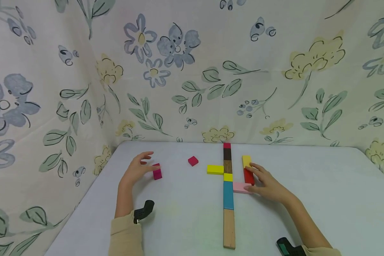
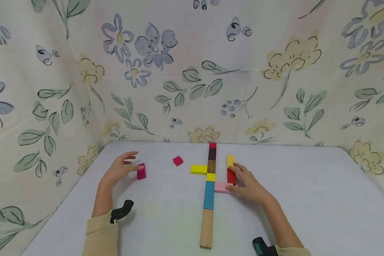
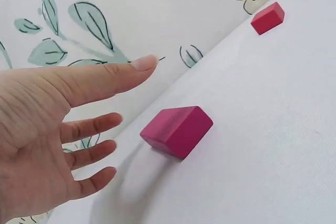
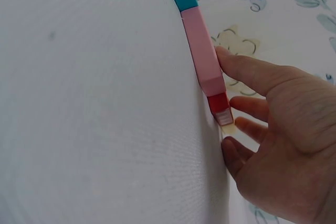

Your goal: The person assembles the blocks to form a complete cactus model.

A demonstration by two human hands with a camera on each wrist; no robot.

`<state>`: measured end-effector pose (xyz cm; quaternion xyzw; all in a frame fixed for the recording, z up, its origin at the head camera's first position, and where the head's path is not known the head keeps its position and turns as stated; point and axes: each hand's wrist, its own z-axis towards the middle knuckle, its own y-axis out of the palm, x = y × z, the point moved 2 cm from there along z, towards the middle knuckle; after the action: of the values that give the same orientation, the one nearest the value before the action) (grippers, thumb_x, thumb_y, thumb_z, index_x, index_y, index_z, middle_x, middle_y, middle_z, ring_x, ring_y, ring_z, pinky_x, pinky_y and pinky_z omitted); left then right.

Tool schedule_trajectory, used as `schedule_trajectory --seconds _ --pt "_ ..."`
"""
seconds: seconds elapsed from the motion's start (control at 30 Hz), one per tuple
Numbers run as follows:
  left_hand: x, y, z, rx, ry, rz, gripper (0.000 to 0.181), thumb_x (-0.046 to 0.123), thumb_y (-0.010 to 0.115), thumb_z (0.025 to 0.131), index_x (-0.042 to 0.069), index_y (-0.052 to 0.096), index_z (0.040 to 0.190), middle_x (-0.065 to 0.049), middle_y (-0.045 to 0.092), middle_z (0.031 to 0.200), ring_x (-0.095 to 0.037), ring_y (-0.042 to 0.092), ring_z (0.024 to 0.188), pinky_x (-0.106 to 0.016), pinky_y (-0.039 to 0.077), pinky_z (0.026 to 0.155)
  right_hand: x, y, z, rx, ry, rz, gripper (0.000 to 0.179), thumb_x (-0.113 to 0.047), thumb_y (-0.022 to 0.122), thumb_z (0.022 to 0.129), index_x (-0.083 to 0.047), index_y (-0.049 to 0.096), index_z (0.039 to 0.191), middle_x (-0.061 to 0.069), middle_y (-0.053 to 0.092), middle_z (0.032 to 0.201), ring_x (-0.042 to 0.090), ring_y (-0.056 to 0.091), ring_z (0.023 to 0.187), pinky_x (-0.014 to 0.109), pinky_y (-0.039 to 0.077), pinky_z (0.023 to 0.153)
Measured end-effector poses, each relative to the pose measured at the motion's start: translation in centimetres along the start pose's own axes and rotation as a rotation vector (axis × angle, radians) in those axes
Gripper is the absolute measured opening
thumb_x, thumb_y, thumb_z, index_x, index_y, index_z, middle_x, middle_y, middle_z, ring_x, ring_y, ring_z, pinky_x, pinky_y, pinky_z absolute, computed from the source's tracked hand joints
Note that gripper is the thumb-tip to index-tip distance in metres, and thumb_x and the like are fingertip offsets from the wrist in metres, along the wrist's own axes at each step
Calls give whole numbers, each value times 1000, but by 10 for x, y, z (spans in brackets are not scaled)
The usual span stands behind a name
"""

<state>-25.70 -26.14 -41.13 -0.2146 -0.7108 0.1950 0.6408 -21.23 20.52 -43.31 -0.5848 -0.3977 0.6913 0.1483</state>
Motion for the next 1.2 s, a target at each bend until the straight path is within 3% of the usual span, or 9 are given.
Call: schedule_trajectory --seconds 0.2,0.37,0.8,1.2 --pt "-9 0 -2 -87 17 26 72 19 83 91 4 49 153 -25 49 151 -47 41 141 -63 40 115 0 0 0 1 -5 -1 84 -33 81 90 4 44 155 34 27 164 58 28 146 74 44 106" --pt "-13 2 -4 -121 18 44 74 19 87 86 5 52 150 -25 50 149 -45 40 141 -64 39 116 1 1 1 5 -7 -2 83 -33 81 91 4 44 155 34 27 164 58 28 146 74 44 106" --pt "-25 8 -1 -104 9 43 72 17 89 83 4 55 145 -24 47 154 -44 38 143 -61 43 114 -1 0 0 -5 10 4 83 -33 80 91 4 43 156 34 26 165 58 27 147 73 45 106" --pt "-20 8 -1 -99 22 33 66 14 87 84 3 58 143 -25 50 149 -45 40 140 -60 43 113 -1 0 0 -14 15 11 84 -32 81 91 4 43 156 34 26 165 58 26 147 74 44 106"
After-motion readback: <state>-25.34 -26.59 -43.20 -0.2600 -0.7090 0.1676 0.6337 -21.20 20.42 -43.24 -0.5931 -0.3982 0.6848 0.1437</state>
